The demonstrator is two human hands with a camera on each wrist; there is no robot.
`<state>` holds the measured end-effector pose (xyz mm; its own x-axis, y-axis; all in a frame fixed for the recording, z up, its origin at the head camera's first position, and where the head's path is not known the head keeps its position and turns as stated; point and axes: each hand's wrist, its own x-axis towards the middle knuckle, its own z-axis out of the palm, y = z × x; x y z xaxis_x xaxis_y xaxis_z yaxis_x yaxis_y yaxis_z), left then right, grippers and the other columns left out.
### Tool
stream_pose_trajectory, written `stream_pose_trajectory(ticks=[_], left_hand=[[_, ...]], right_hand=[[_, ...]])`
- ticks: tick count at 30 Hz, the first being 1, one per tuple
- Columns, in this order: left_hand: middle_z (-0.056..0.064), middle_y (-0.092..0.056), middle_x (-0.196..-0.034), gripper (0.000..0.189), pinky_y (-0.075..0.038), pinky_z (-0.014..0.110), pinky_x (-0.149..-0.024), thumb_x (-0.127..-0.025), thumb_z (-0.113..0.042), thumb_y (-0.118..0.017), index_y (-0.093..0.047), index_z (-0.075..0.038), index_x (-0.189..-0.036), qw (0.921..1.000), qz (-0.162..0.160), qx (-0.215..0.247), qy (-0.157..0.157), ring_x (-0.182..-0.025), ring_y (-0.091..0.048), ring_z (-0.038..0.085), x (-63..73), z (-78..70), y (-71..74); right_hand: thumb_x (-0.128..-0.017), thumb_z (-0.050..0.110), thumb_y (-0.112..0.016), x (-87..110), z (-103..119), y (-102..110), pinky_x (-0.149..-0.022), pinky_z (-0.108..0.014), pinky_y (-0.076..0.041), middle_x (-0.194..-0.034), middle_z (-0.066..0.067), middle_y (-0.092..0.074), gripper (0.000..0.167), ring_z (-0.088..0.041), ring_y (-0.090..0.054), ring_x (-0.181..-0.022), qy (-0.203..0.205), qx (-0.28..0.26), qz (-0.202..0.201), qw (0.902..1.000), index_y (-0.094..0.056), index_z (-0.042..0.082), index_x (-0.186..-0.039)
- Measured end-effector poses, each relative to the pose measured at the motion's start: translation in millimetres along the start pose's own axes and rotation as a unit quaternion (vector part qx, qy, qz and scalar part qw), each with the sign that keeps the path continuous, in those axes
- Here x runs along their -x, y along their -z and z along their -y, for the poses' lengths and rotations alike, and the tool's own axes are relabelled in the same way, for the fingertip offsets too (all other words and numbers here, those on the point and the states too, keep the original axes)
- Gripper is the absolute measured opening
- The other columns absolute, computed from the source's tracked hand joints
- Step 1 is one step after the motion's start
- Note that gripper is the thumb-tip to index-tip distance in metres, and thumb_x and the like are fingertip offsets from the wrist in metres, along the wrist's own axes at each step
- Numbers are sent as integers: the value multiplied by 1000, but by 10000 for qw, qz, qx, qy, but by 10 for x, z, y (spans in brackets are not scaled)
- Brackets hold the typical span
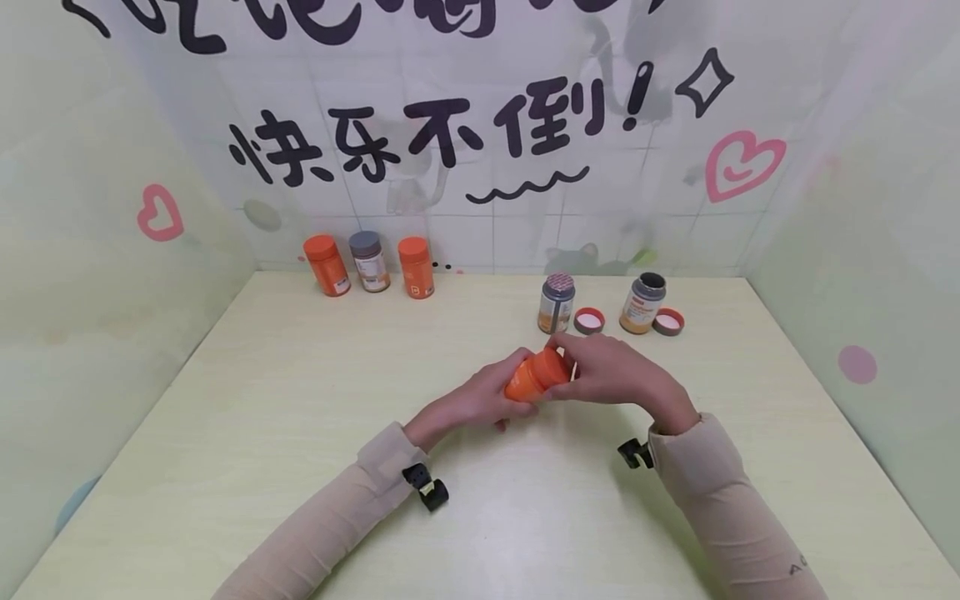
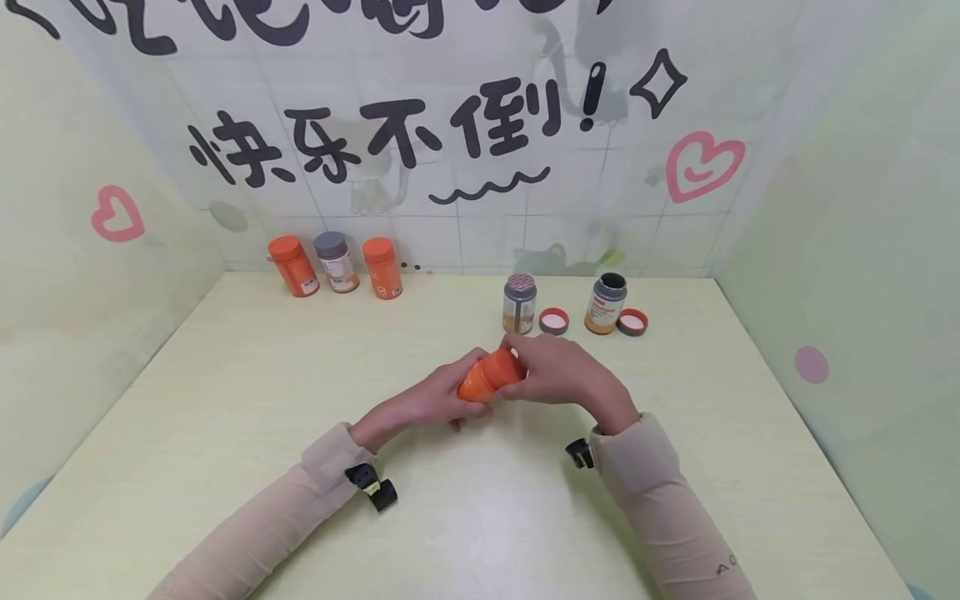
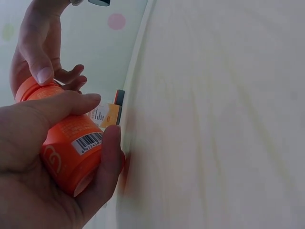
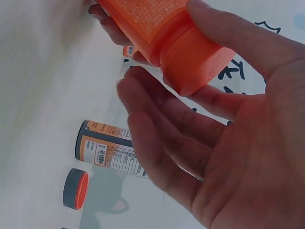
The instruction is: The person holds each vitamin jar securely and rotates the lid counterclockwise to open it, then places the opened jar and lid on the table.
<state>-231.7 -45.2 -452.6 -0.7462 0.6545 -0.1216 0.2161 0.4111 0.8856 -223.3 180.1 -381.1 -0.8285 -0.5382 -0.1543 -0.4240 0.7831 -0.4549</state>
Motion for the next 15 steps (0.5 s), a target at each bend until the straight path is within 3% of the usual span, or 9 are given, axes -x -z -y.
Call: stream_pose_trajectory(ticks=[8,15], left_hand=[[9,-58,-113,50,-60,34,-57,-94,-11,-73,-43,-23,-133,9997,5,227,26,-82,-63,24,3,12,38],[10,-59,-115,53,-61,36,-57,-93,-16,-75,-43,-22,-135,9985,-149,525,103,-74,-64,24,-9,73,96]], right_hand=[[-85,20,-85,8,-8,27,-83,-34,-59,-111,-1,-71,54,-18,-66,-96,328,-209,-456,9982,-59,13,-132],[-86,15,-84,-26,-47,27,-88,-40,-59,-115,-7,-68,59,-25,-65,-103,158,-353,-947,9948,-56,6,-137]])
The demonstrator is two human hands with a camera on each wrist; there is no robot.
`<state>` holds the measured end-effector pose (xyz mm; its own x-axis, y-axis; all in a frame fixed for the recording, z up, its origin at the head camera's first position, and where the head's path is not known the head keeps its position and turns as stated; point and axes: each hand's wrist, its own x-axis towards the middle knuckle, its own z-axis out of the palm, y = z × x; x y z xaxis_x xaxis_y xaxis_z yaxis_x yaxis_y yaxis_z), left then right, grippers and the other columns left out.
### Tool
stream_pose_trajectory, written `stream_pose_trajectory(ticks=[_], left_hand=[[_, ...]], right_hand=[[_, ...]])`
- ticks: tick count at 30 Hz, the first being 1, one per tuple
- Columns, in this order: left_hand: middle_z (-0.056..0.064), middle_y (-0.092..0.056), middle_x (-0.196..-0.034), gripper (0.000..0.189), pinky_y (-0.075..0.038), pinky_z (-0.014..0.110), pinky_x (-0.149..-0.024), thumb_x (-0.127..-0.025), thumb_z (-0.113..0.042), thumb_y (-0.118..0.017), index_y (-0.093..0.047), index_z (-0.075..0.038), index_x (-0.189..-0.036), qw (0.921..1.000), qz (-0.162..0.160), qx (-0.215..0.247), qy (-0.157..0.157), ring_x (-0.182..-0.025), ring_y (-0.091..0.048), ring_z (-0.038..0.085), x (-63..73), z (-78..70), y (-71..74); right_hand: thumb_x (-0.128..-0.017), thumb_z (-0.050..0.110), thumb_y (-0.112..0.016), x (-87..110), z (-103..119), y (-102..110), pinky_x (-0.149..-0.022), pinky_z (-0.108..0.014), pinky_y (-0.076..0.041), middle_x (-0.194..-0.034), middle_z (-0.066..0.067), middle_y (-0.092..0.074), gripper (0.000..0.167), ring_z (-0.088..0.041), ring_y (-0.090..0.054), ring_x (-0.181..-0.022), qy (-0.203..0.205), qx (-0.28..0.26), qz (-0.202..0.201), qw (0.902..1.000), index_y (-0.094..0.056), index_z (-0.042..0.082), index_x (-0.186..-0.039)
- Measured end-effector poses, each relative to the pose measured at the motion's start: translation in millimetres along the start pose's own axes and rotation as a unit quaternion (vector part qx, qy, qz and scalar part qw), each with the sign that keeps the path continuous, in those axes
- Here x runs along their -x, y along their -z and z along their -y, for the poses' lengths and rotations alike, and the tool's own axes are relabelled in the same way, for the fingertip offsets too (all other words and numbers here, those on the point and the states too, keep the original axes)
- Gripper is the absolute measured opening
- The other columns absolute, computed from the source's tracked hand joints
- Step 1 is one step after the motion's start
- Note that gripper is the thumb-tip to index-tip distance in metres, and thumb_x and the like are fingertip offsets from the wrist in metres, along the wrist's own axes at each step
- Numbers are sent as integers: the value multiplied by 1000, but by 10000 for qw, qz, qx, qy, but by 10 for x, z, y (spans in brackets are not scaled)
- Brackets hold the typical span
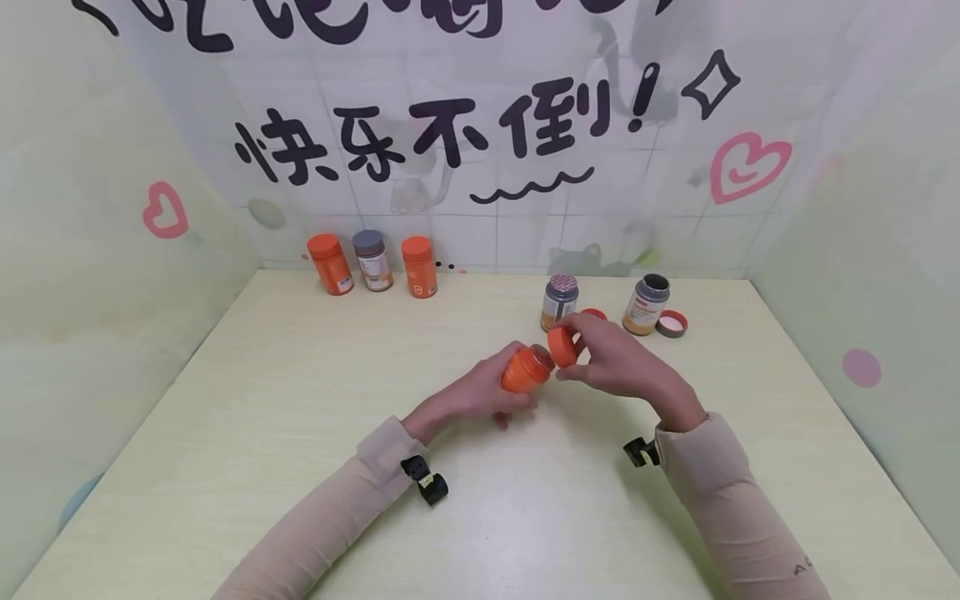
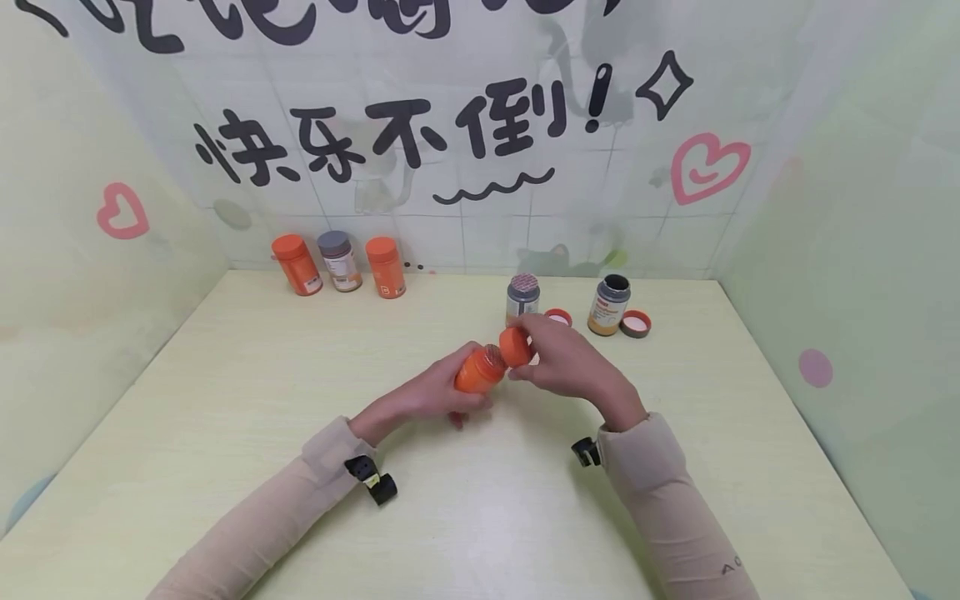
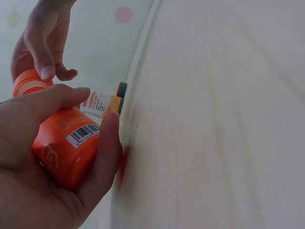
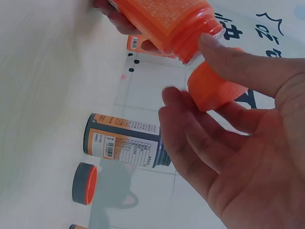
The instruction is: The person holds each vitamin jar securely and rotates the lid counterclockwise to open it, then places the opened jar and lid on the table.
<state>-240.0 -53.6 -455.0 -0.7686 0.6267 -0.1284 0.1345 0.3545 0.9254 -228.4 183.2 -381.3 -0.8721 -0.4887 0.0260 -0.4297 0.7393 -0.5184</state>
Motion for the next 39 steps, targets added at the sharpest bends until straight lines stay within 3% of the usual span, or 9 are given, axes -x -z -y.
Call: stream_pose_trajectory(ticks=[8,13,16,20,23,27,34,39], left_hand=[[12,-57,-118,56,-63,37,-62,-94,-15,-73,-40,-19,-139,9957,-640,631,224,-85,-64,27,-67,44,207],[12,-54,-129,63,-64,37,-72,-92,-6,-66,-35,-19,-145,9880,-852,1253,304,-108,-59,29,-136,95,378],[12,-52,-132,65,-64,40,-76,-90,-2,-64,-34,-19,-146,9821,-1024,1572,189,-113,-57,30,-186,144,480],[8,-51,-140,63,-54,48,-106,-93,-7,-69,-36,-19,-146,9796,-1505,1334,31,-125,-53,29,-268,215,616],[3,-50,-147,66,-36,52,-122,-93,-15,-74,-36,-22,-147,9786,-1793,985,223,-136,-48,28,-319,242,729],[3,-49,-150,72,-34,53,-123,-91,-18,-78,-36,-25,-148,9745,-2025,837,489,-140,-46,29,-388,243,860],[5,-45,-157,86,-35,50,-124,-87,-11,-83,-31,-23,-155,9646,-2481,625,646,-146,-43,30,-499,278,964],[6,-46,-156,85,-36,51,-124,-86,-10,-84,-34,-22,-153,9617,-2636,360,665,-146,-44,31,-530,321,1011]], right_hand=[[-87,12,-83,-7,-137,-27,-81,-39,-59,-122,-10,-65,66,-27,-64,-103,174,-87,-351,9992,-52,11,-145],[-87,14,-83,0,-163,-31,-83,-39,-59,-120,-10,-63,56,-27,-64,-103,-141,-52,-278,9995,-56,10,-136],[-87,17,-83,-4,-160,-31,-85,-41,-59,-122,-12,-61,54,-28,-65,-101,-339,41,-227,9992,-57,9,-133],[-87,16,-84,-16,-164,-52,-87,-42,-59,-126,-14,-58,55,-28,-65,-99,-440,-14,-220,9988,-57,6,-134],[-85,15,-84,-36,-173,-78,-86,-41,-59,-124,-13,-57,55,-27,-66,-98,-427,-129,-289,9986,-56,6,-132],[-84,16,-85,-93,-181,-125,-85,-41,-60,-119,-12,-62,56,-29,-66,-102,-235,-164,-478,9984,-57,4,-131],[-85,14,-84,-142,-174,-218,-90,-43,-60,-123,-15,-60,55,-31,-63,-108,-230,-315,-610,9974,-58,0,-132],[-85,14,-81,-148,-156,-235,-90,-44,-59,-124,-17,-60,55,-31,-59,-107,-177,-107,-747,9970,-60,0,-134]])
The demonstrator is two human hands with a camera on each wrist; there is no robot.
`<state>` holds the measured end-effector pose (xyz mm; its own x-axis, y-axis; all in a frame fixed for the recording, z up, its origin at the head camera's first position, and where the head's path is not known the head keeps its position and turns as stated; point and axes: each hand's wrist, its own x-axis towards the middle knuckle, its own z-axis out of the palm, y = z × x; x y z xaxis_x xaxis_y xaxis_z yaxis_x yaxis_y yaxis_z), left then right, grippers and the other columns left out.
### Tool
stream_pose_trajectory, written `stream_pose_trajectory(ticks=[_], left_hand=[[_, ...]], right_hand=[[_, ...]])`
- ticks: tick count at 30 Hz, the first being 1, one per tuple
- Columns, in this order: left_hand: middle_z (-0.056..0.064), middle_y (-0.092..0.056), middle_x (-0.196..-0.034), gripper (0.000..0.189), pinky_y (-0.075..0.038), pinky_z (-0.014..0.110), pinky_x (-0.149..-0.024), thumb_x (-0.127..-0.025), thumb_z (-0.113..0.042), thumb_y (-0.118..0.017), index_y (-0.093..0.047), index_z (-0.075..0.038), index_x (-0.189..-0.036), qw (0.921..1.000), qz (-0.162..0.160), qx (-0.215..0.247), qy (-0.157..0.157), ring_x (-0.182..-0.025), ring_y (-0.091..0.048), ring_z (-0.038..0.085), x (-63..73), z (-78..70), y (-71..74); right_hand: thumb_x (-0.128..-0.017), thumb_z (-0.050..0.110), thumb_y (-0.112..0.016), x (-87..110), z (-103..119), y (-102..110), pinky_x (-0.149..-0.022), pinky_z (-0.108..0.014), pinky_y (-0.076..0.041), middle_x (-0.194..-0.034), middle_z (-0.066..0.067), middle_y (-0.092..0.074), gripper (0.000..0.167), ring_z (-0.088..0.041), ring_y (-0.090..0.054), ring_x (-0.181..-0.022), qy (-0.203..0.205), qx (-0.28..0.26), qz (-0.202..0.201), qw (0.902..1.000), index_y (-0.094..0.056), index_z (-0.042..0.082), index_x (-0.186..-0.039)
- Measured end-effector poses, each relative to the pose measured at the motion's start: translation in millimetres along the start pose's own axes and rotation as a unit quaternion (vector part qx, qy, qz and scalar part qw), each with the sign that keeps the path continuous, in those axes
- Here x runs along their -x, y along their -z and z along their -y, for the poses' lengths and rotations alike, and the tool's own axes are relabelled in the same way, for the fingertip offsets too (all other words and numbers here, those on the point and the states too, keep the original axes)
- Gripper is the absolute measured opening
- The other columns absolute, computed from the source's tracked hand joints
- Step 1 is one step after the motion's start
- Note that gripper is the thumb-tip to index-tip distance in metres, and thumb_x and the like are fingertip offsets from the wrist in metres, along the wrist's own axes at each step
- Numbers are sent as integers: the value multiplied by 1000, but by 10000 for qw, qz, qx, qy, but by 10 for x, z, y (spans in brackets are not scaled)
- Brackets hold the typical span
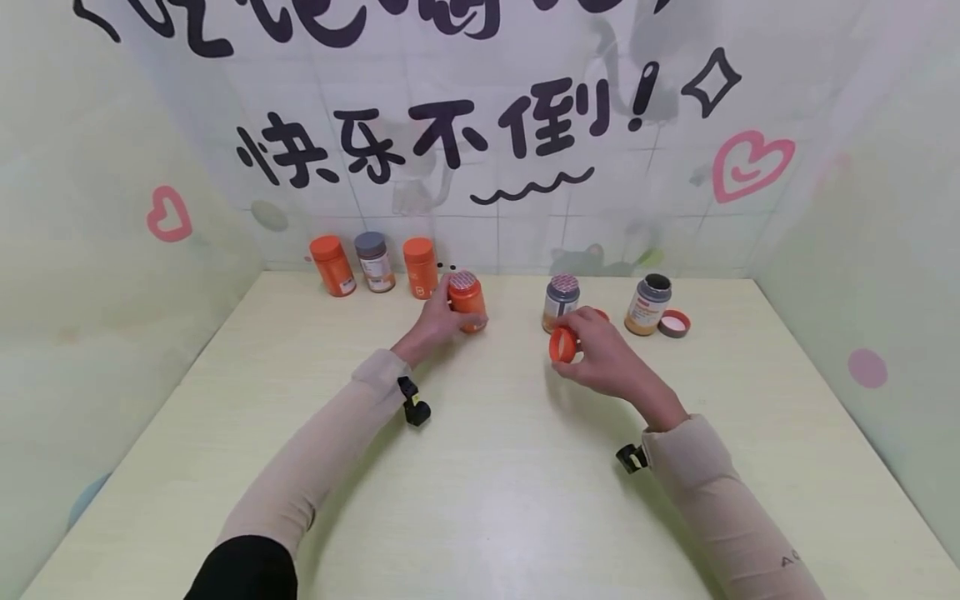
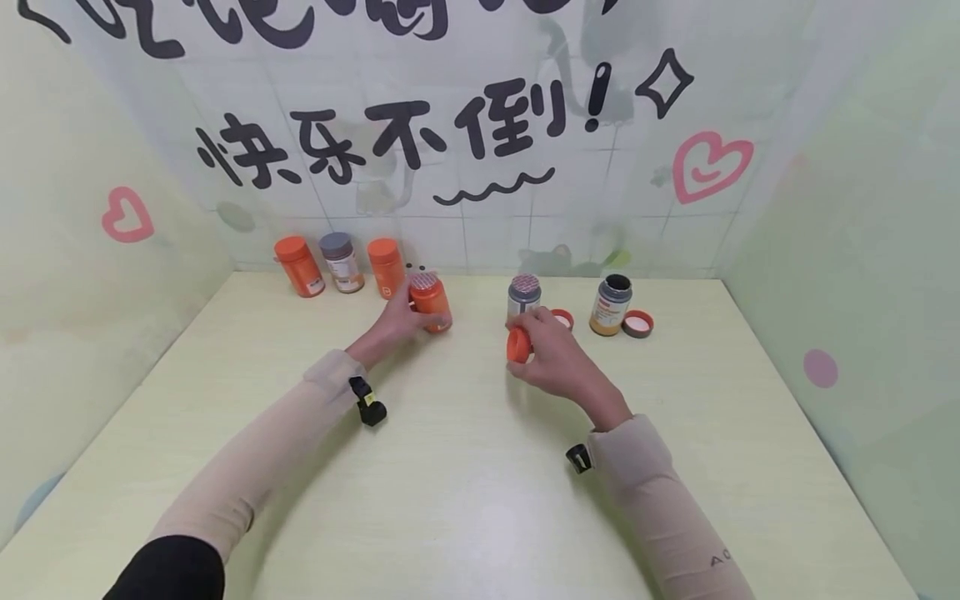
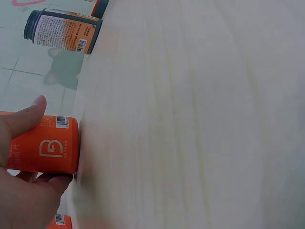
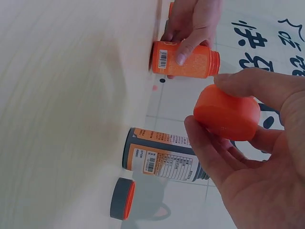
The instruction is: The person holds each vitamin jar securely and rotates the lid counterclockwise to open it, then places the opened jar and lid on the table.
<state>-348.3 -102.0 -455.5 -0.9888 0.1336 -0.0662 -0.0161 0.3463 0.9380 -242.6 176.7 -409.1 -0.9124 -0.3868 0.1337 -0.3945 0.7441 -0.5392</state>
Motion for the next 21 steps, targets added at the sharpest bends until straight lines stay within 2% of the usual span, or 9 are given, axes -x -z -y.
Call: stream_pose_trajectory(ticks=[5,12,17,21], left_hand=[[8,-48,-154,84,-38,50,-122,-86,-7,-83,-34,-18,-153,9995,81,-224,-194,-142,-47,32,-24,16,44],[9,-50,-152,81,-38,50,-123,-86,-6,-83,-37,-16,-151,9988,171,-398,-238,-141,-49,32,-56,20,56],[10,-51,-152,80,-37,50,-123,-85,-6,-83,-38,-15,-150,9984,208,-499,-138,-140,-49,32,-43,17,41],[10,-51,-152,79,-36,51,-123,-86,-5,-83,-38,-15,-150,9986,216,-473,-83,-140,-49,33,-27,-8,23]], right_hand=[[-86,13,-79,-17,8,10,-90,-44,-60,-127,-18,-57,55,-32,-57,-111,-120,-77,-57,9999,-60,1,-136],[-86,17,-81,-66,25,56,-82,-36,-58,-122,-15,-61,54,-29,-58,-104,-89,-62,-88,9999,-65,8,-137],[-85,27,-83,-194,134,52,-89,-42,-56,-123,-13,-68,52,-30,-59,-109,-22,284,144,9995,-69,7,-131],[-88,26,-80,-393,203,-34,-96,-46,-55,-123,-13,-71,50,-31,-63,-110,84,495,452,9977,-67,4,-131]])
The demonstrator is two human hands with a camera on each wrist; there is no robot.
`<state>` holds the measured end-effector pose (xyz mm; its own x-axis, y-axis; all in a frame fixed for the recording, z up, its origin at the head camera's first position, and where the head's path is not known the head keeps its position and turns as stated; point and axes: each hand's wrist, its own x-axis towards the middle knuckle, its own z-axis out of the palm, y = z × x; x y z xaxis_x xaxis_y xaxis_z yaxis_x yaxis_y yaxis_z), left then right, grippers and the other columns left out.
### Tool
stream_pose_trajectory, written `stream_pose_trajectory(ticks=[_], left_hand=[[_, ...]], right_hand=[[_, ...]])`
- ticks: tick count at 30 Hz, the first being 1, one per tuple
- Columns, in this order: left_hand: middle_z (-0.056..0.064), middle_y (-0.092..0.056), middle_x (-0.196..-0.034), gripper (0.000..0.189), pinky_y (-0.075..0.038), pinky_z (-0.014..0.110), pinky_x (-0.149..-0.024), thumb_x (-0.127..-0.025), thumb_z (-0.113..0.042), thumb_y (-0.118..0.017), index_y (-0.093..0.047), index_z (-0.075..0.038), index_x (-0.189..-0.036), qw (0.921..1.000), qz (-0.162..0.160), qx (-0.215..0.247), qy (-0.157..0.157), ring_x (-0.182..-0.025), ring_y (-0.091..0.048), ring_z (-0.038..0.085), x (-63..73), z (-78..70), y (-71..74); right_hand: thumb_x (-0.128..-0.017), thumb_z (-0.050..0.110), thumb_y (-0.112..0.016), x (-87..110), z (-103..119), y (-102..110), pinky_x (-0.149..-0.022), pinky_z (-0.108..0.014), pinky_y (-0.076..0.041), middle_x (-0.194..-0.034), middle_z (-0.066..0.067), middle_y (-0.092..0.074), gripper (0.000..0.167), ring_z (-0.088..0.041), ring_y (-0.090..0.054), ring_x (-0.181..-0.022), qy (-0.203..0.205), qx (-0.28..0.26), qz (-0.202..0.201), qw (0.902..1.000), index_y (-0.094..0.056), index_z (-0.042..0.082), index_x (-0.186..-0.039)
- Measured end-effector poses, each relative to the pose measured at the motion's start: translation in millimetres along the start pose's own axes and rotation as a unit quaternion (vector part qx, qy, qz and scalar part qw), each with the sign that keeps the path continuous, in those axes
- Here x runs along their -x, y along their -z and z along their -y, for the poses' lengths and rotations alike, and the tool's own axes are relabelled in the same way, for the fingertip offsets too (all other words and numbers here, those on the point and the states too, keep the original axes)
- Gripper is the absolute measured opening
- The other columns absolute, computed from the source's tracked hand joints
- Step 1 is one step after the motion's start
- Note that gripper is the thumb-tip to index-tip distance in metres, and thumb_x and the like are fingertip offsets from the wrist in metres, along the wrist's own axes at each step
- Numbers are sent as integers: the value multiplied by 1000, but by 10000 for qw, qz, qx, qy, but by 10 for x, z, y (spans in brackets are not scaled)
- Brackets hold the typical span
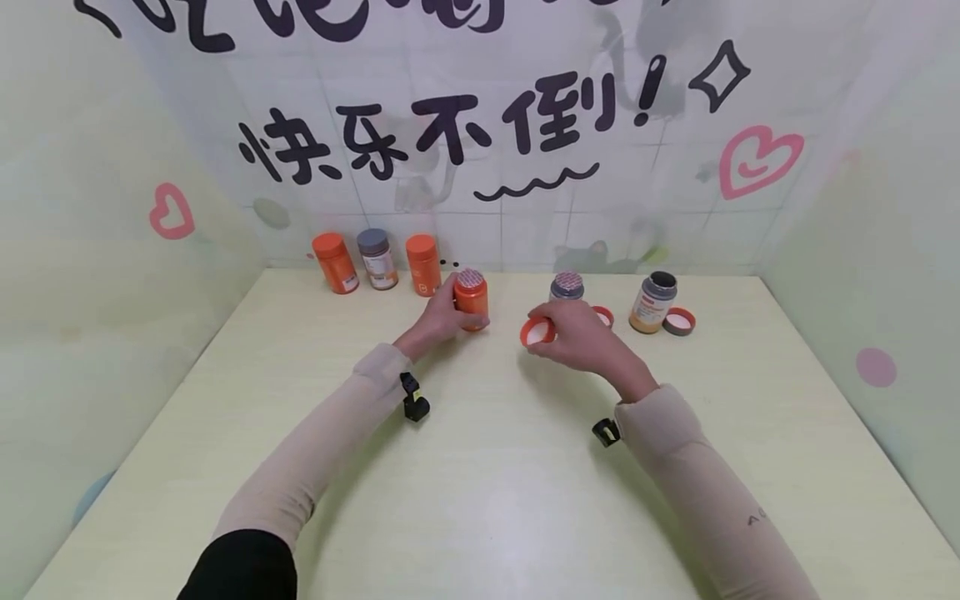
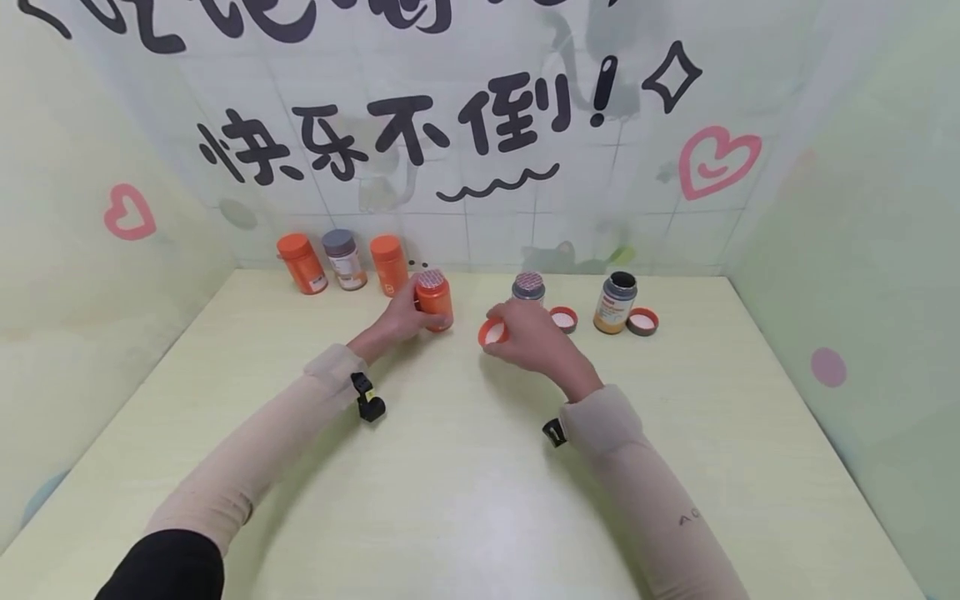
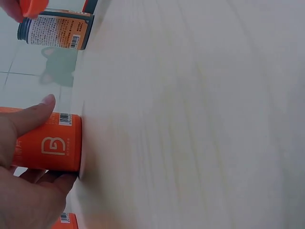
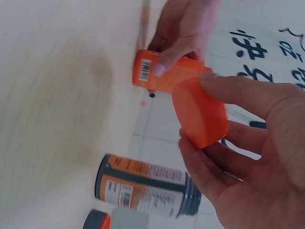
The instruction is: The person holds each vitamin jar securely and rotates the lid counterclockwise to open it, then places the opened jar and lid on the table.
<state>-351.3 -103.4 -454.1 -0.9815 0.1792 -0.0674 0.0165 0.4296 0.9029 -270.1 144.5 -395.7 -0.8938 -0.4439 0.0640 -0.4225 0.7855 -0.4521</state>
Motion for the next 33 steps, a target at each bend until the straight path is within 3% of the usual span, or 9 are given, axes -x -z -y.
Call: stream_pose_trajectory(ticks=[9,13,20,25,33], left_hand=[[10,-51,-152,80,-37,51,-123,-85,-6,-84,-38,-15,-150,9999,32,107,-12,-139,-49,33,8,-4,8],[10,-51,-152,80,-36,51,-123,-84,-4,-84,-38,-14,-149,9999,-49,113,-4,-139,-49,33,12,10,15],[13,-45,-156,84,-33,53,-125,-83,15,-72,-31,-12,-152,9997,166,152,30,-144,-44,35,41,43,27],[18,-39,-160,92,-33,51,-125,-78,23,-58,-26,-14,-157,9983,431,346,181,-150,-39,37,142,75,140],[22,-43,-156,86,-35,45,-125,-78,25,-49,-30,-4,-156,9986,281,401,197,-151,-41,36,242,183,426]], right_hand=[[-90,24,-76,-474,140,-237,-96,-45,-58,-123,-16,-60,46,-31,-60,-107,-554,412,149,9975,-64,3,-130],[-95,19,-71,-636,160,-323,-96,-44,-58,-123,-17,-59,37,-32,-60,-105,-679,659,151,9954,-65,2,-127],[-98,13,-62,-828,101,-446,-86,-40,-55,-108,-16,-63,21,-30,-58,-97,-851,957,336,9912,-69,0,-113],[-99,14,-62,-886,93,-467,-82,-36,-53,-106,-14,-62,22,-28,-57,-94,-1110,703,548,9898,-68,1,-116],[-97,15,-65,-930,102,-500,-89,-39,-55,-113,-15,-60,30,-28,-57,-98,-1048,544,545,9915,-65,1,-124]])
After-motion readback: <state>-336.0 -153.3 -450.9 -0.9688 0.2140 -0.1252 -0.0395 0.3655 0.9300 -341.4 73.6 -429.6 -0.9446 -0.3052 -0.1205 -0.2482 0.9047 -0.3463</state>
